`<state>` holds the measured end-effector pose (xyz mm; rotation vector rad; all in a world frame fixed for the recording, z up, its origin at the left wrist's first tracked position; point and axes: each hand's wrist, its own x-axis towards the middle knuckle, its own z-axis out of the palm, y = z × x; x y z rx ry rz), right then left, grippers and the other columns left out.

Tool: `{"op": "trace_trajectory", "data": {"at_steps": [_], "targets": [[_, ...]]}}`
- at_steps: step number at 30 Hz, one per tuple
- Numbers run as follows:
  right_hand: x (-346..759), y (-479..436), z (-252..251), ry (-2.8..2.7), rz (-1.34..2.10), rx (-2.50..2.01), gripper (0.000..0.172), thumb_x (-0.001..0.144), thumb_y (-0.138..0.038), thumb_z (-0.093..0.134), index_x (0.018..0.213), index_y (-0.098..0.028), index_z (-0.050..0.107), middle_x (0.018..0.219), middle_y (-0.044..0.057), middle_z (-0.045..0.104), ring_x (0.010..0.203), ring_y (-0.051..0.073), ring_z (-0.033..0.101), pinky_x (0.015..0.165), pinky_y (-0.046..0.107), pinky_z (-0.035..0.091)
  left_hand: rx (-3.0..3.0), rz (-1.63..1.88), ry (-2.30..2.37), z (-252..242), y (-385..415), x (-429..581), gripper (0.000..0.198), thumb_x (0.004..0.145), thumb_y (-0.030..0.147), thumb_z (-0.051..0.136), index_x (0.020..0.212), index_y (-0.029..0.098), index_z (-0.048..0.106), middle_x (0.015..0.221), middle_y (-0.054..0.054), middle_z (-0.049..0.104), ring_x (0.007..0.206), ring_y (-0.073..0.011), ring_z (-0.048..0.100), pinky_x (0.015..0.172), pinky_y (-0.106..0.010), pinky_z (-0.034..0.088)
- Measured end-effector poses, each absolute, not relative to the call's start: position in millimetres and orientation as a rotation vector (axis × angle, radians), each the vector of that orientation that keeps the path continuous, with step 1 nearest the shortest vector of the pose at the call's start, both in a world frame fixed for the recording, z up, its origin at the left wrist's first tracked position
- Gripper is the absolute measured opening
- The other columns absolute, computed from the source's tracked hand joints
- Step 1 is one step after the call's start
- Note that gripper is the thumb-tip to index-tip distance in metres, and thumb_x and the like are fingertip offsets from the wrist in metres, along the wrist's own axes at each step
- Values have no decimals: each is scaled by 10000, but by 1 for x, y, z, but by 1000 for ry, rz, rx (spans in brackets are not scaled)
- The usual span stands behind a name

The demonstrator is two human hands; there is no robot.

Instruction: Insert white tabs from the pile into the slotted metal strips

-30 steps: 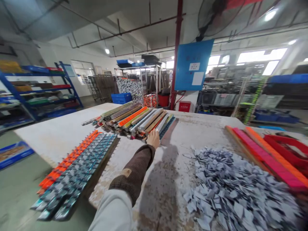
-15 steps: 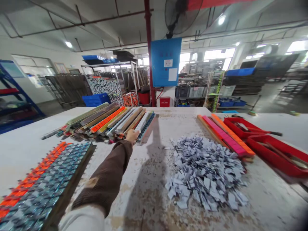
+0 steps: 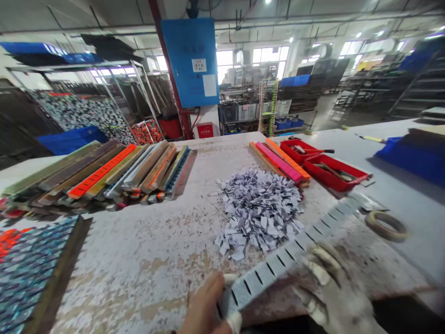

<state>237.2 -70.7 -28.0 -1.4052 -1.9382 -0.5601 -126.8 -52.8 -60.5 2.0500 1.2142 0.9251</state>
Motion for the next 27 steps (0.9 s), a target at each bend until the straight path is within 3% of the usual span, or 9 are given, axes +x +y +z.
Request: {"op": "trace_trajectory", "data": {"at_steps": [3, 6, 11, 14, 17, 19, 21, 24, 27], "targets": [[231, -73, -30, -2091, -551, -1399, 547, 892, -397, 709, 1380, -208, 552, 1366, 168, 606, 1379, 442, 491, 1147, 685, 369, 2170, 750, 1140, -67, -64, -104, 662, 753, 277, 731, 1397, 306, 581, 1347, -116, 658, 1274, -350, 593, 1055, -458, 533], [236, -73, -37, -2097, -482, -1481, 485, 913, -323, 674, 1378, -229, 574, 1384, 141, 615, 1392, 397, 481, 1176, 659, 323, 2182, 558, 1119, -47, -57, -86, 569, 748, 242, 695, 1309, 260, 604, 1277, -119, 661, 1175, -322, 616, 1038, -445, 511], [237, -69, -46, -2118, -360, -1425, 401, 873, -274, 668, 1273, -249, 646, 1420, 120, 604, 1420, 385, 451, 1191, 634, 302, 2269, 308, 1079, -40, -49, -65, 540, 710, 292, 745, 1224, 211, 599, 1199, -114, 663, 1116, -319, 598, 1028, -469, 443], [240, -62, -50, -2106, -248, -1356, 352, 843, -238, 637, 1191, -272, 683, 1363, 86, 643, 1371, 348, 502, 1200, 601, 294, 2317, 204, 1099, -48, -51, -61, 525, 742, 412, 796, 1183, 205, 602, 1153, -103, 676, 1079, -310, 610, 1017, -461, 429], [253, -51, -57, -2205, -266, -1268, 411, 805, -216, 651, 1208, -289, 681, 1349, 68, 654, 1344, 324, 526, 1176, 549, 327, 2365, 212, 999, -38, -41, -61, 463, 778, 520, 808, 1093, 231, 631, 1043, -59, 702, 989, -268, 642, 976, -411, 449], [264, -46, -61, -2251, -312, -1263, 466, 774, -202, 658, 1231, -291, 670, 1365, 72, 648, 1342, 334, 528, 1152, 553, 339, 2402, 242, 1053, -20, -17, -61, 317, 846, 463, 768, 1042, 244, 650, 997, -42, 709, 956, -244, 655, 920, -368, 477], [271, -42, -61, -2259, -343, -1274, 465, 759, -205, 654, 1216, -287, 669, 1366, 81, 650, 1338, 350, 535, 1130, 572, 348, 2428, 221, 1351, -1, 24, -62, 180, 874, 313, 739, 1013, 228, 661, 1023, -51, 715, 978, -235, 662, 887, -335, 506], [267, -43, -52, -2284, -361, -1256, 469, 775, -259, 666, 1244, -277, 655, 1386, 95, 647, 1344, 362, 536, 1107, 572, 372, 2410, 263, 1609, 19, 108, -64, 254, 935, 150, 635, 1188, 173, 644, 1280, -134, 653, 1231, -275, 591, 1064, -397, 464], [250, -45, -42, -2312, -368, -1228, 600, 788, -349, 691, 1372, -242, 598, 1409, 124, 632, 1347, 379, 531, 1102, 571, 376, 2373, 255, 1798, 24, 185, -64, 312, 1007, 242, 621, 1305, 151, 612, 1395, -159, 585, 1263, -300, 579, 1064, -496, 497]]}}
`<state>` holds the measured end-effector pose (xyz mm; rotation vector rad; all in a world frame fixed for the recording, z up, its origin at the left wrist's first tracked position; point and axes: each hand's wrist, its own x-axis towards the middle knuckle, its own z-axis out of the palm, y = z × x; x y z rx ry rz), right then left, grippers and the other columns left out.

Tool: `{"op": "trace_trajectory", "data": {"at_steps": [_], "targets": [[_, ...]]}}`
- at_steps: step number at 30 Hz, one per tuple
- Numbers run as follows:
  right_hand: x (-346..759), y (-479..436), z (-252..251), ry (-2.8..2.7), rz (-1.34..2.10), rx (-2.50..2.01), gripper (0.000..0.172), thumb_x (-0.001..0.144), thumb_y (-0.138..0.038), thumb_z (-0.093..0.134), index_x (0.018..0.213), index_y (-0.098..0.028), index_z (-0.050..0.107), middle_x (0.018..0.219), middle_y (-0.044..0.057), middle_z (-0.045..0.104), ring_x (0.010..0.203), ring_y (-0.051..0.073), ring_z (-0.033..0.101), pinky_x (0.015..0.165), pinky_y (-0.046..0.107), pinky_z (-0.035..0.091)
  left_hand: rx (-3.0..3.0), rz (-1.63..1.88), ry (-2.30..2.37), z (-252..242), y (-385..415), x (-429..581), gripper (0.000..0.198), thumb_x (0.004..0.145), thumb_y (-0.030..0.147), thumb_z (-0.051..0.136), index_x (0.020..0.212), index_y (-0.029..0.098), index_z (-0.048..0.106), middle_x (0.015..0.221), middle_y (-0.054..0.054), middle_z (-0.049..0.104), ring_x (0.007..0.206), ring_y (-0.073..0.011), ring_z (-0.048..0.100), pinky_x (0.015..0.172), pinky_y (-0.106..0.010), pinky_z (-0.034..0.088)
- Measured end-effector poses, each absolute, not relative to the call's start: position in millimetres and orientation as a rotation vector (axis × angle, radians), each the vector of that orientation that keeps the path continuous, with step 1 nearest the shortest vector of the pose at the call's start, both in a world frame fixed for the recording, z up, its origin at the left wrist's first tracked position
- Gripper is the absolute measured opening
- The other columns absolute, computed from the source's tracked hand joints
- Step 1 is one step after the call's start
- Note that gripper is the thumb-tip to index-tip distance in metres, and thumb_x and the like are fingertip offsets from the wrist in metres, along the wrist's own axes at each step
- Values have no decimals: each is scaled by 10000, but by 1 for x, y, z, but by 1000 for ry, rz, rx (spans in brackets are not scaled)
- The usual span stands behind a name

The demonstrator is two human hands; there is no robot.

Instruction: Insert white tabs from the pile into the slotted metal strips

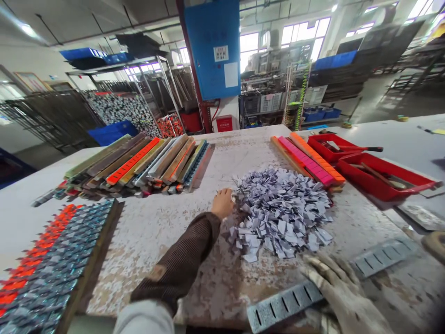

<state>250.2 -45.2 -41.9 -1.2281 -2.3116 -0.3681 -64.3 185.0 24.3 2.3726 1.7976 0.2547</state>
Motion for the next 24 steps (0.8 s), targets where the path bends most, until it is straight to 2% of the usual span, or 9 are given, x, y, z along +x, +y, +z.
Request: {"op": "trace_trajectory", "data": {"at_steps": [1, 3, 7, 11, 15, 17, 20, 24], "targets": [[243, -46, -41, -2313, -370, -1209, 632, 785, -375, 701, 1391, -234, 586, 1399, 131, 637, 1341, 387, 534, 1107, 574, 369, 2366, 242, 1829, 24, 205, -63, 351, 1011, 323, 645, 1325, 171, 608, 1384, -126, 595, 1216, -287, 612, 1021, -511, 535], [231, -45, -44, -2289, -367, -1181, 640, 763, -413, 733, 1365, -235, 604, 1345, 133, 665, 1315, 403, 548, 1119, 589, 348, 2355, 209, 1856, 24, 234, -60, 365, 1014, 369, 649, 1324, 180, 613, 1352, -115, 616, 1152, -267, 646, 968, -490, 574], [222, -41, -54, -2215, -300, -1182, 495, 733, -432, 781, 1186, -263, 676, 1239, 111, 704, 1278, 403, 574, 1131, 606, 345, 2345, 156, 1815, 21, 261, -51, 349, 1016, 364, 646, 1309, 176, 620, 1324, -114, 630, 1120, -255, 659, 943, -466, 588], [228, -37, -48, -2318, -281, -1140, 351, 752, -338, 770, 1089, -278, 695, 1239, 71, 703, 1312, 330, 560, 1147, 512, 363, 2315, 132, 1730, 10, 256, -54, 352, 1013, 363, 651, 1306, 171, 621, 1313, -113, 635, 1113, -255, 662, 937, -465, 590], [226, -29, -31, -2383, -148, -1209, 285, 753, -301, 749, 1032, -266, 700, 1215, 73, 698, 1311, 339, 543, 1160, 564, 339, 2256, 196, 1688, -8, 217, -62, 340, 1015, 373, 648, 1285, 166, 628, 1285, -106, 646, 1090, -247, 667, 924, -459, 592], [222, -22, -24, -2363, -48, -1274, 191, 782, -293, 740, 962, -248, 696, 1175, 86, 696, 1300, 342, 542, 1166, 586, 340, 2216, 272, 1681, -13, 192, -66, 275, 1001, 348, 662, 1196, 155, 655, 1194, -89, 670, 1033, -229, 668, 904, -432, 582], [220, -14, -18, -2384, 14, -1298, 172, 847, -310, 709, 999, -230, 701, 1166, 101, 682, 1276, 342, 543, 1144, 603, 371, 2137, 439, 1677, -16, 158, -70, 80, 914, 217, 699, 948, 155, 663, 976, -48, 671, 907, -194, 635, 849, -346, 529], [225, -12, -16, -2362, 32, -1275, 149, 864, -275, 684, 1000, -214, 693, 1139, 103, 675, 1244, 326, 567, 1121, 565, 421, 1995, 700, 1643, -10, 120, -83, 85, 843, 172, 655, 791, 185, 589, 802, -4, 603, 759, -156, 551, 727, -276, 442]]}}
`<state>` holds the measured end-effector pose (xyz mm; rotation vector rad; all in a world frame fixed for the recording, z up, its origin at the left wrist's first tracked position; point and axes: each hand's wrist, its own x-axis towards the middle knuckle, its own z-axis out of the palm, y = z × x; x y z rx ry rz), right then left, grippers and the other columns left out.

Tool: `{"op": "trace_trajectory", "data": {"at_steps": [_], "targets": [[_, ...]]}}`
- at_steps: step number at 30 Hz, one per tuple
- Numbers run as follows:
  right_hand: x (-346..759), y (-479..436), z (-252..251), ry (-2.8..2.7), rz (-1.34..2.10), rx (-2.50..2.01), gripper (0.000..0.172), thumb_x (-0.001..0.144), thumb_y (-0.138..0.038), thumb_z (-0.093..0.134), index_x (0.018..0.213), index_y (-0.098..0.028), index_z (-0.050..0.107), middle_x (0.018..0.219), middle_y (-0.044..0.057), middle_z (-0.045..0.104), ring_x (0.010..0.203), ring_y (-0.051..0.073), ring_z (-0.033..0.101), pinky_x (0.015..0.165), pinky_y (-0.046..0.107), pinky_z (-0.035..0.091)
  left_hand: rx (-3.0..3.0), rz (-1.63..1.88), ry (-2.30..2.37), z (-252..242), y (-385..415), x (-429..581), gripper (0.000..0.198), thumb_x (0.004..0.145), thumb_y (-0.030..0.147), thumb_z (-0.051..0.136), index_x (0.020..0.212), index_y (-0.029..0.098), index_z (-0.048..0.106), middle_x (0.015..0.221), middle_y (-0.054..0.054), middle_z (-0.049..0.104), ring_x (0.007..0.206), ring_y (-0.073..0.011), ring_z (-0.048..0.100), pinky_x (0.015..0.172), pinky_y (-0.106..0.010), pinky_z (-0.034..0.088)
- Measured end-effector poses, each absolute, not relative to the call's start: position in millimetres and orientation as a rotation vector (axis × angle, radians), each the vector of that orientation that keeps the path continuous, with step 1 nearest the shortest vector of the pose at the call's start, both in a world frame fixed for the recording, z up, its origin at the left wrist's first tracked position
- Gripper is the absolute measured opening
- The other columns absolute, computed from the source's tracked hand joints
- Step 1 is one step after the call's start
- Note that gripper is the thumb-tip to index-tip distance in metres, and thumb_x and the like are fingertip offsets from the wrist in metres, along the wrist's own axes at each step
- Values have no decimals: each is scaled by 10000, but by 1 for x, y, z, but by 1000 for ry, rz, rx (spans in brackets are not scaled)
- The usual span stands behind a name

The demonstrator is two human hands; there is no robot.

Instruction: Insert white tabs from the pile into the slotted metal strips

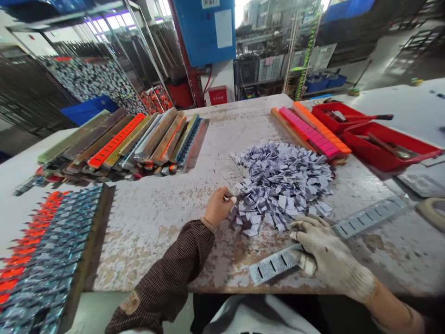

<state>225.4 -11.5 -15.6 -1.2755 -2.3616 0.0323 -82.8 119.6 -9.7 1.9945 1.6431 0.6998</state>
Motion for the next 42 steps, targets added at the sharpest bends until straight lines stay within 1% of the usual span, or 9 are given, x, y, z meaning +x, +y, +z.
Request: {"op": "trace_trajectory", "data": {"at_steps": [8, 16, 22, 26, 30, 33, 35, 38, 42], "targets": [[226, -23, -13, -2057, -102, -1336, 194, 985, -273, 555, 1151, -206, 630, 1237, 129, 658, 1235, 310, 602, 1065, 499, 502, 1658, 976, 1337, 7, 41, -87, 170, 871, 352, 637, 861, 184, 618, 771, -5, 639, 720, -151, 586, 673, -245, 463], [215, -30, -20, -2029, -150, -1327, 180, 995, -278, 559, 1137, -195, 633, 1183, 135, 687, 1212, 317, 615, 1048, 538, 503, 1534, 983, 1172, -4, -16, -61, 72, 860, 255, 651, 862, 186, 631, 747, -2, 622, 671, -140, 558, 643, -240, 454], [185, -42, 2, -1943, 124, -1324, 168, 995, -308, 573, 855, -233, 628, 1169, 119, 696, 1208, 309, 628, 1011, 502, 546, 2127, 1110, 1199, -3, -38, -42, 123, 863, 90, 577, 855, 212, 594, 842, -53, 631, 773, -193, 589, 668, -282, 450], [164, -49, -6, -1814, 207, -1270, 191, 1034, -296, 485, 1047, -239, 666, 1101, 93, 744, 1032, 258, 720, 886, 407, 632, 2418, 1179, 1096, -5, -50, -32, 206, 865, 41, 541, 918, 229, 605, 911, -69, 672, 826, -217, 602, 724, -325, 470], [169, -55, -11, -1782, 251, -1237, 242, 1037, -224, 450, 1209, -250, 620, 1144, 84, 738, 1003, 229, 742, 827, 340, 657, 2140, 1089, 1121, 3, -51, -31, 226, 895, 208, 656, 1117, 211, 614, 1047, -106, 677, 920, -240, 629, 776, -336, 514], [178, -63, -6, -1811, 302, -1197, 303, 1017, -222, 512, 1309, -277, 575, 1309, 100, 678, 1092, 232, 723, 872, 342, 653, 1880, 848, 1053, 14, -46, -33, 205, 953, 404, 656, 930, 201, 630, 847, -50, 659, 759, -194, 595, 666, -283, 468], [181, -68, -3, -1842, 344, -1167, 272, 1004, -241, 547, 1266, -292, 594, 1324, 98, 663, 1117, 237, 711, 900, 361, 647, 1813, 691, 961, 20, -42, -33, 397, 1005, 488, 578, 733, 199, 566, 700, -16, 594, 655, -160, 537, 598, -261, 399], [179, -76, -4, -1748, 649, -1167, 185, 1002, -314, 568, 1171, -287, 637, 1143, 94, 709, 1053, 247, 723, 870, 378, 656, 1839, 662, 853, 25, -41, -32, 558, 1044, 570, 463, 632, 194, 458, 618, 2, 511, 584, -133, 461, 567, -265, 324], [173, -85, -10, -1539, 1021, -1179, 244, 1038, -432, 480, 1112, -282, 658, 848, 47, 698, 719, 209, 713, 629, 324, 654, 1971, 801, 839, 25, -45, -30, 596, 1063, 601, 388, 627, 198, 341, 592, 16, 431, 576, -129, 389, 567, -285, 273]]}}
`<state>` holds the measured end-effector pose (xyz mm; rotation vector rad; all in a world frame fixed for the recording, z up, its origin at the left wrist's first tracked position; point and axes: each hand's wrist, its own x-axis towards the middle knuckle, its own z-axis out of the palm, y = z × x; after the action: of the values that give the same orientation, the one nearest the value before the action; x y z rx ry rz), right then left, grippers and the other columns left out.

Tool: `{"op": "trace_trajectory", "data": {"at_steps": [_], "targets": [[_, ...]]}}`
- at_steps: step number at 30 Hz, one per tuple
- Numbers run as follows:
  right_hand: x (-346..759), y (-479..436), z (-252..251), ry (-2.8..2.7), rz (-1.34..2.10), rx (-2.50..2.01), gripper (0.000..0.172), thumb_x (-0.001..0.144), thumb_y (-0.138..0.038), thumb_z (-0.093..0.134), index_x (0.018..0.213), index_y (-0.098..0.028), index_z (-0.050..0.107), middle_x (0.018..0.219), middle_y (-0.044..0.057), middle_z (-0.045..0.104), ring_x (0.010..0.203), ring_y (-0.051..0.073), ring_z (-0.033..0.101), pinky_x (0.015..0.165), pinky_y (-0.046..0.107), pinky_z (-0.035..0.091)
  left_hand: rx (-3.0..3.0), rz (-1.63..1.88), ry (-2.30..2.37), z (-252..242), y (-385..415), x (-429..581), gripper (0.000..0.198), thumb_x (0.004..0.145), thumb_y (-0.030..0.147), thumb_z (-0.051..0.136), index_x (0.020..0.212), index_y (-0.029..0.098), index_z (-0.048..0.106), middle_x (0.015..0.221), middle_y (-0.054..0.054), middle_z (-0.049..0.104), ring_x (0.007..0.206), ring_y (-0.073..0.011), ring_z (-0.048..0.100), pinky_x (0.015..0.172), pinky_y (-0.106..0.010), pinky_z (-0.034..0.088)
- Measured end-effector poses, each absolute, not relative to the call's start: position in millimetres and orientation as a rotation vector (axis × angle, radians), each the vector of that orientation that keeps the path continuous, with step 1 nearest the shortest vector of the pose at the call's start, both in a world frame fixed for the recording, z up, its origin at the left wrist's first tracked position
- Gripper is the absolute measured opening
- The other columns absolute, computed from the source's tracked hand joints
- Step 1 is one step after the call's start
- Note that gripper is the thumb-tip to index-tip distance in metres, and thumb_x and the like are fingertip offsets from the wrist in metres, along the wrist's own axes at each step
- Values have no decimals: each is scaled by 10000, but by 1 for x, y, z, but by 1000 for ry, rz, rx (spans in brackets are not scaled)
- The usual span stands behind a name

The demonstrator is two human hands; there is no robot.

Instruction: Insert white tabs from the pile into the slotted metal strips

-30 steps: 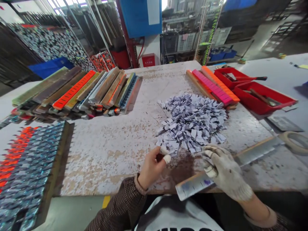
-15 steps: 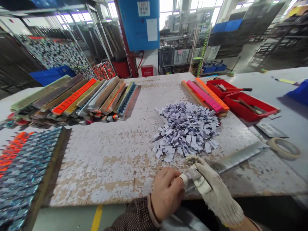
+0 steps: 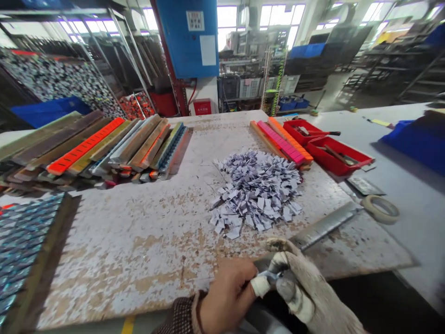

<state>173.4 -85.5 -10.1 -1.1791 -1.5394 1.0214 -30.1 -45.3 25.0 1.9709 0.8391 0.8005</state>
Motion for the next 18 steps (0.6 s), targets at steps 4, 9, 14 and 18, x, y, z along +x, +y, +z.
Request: {"op": "trace_trajectory", "data": {"at_steps": [4, 9, 14, 18], "targets": [[179, -92, -9, -1512, 1050, -1228, 349, 1051, -494, 434, 975, -279, 698, 785, 28, 698, 622, 194, 680, 562, 309, 620, 2097, 867, 529, 12, -48, -25, 603, 1088, 596, 262, 624, 212, 272, 566, 16, 398, 549, -125, 396, 536, -288, 278], [183, -102, -4, -1494, 997, -1277, 293, 1011, -518, 541, 995, -288, 723, 815, 29, 717, 663, 203, 686, 582, 304, 612, 2194, 859, 434, -3, -47, -21, 651, 1068, 639, 317, 579, 210, 282, 501, 22, 360, 486, -117, 380, 496, -271, 274], [168, -101, -1, -1478, 898, -1290, 361, 972, -487, 614, 1294, -326, 636, 1020, 85, 721, 793, 258, 723, 671, 366, 650, 2200, 966, 920, 9, -49, -32, 491, 1070, 481, 477, 671, 210, 384, 612, -5, 522, 564, -141, 455, 523, -278, 262], [155, -87, -5, -1536, 823, -1276, 306, 998, -461, 563, 1256, -320, 648, 1022, 88, 710, 834, 256, 726, 701, 371, 653, 2205, 845, 758, 20, -55, -37, 396, 1095, 444, 422, 786, 208, 497, 745, -24, 635, 656, -146, 557, 594, -246, 385]]}}
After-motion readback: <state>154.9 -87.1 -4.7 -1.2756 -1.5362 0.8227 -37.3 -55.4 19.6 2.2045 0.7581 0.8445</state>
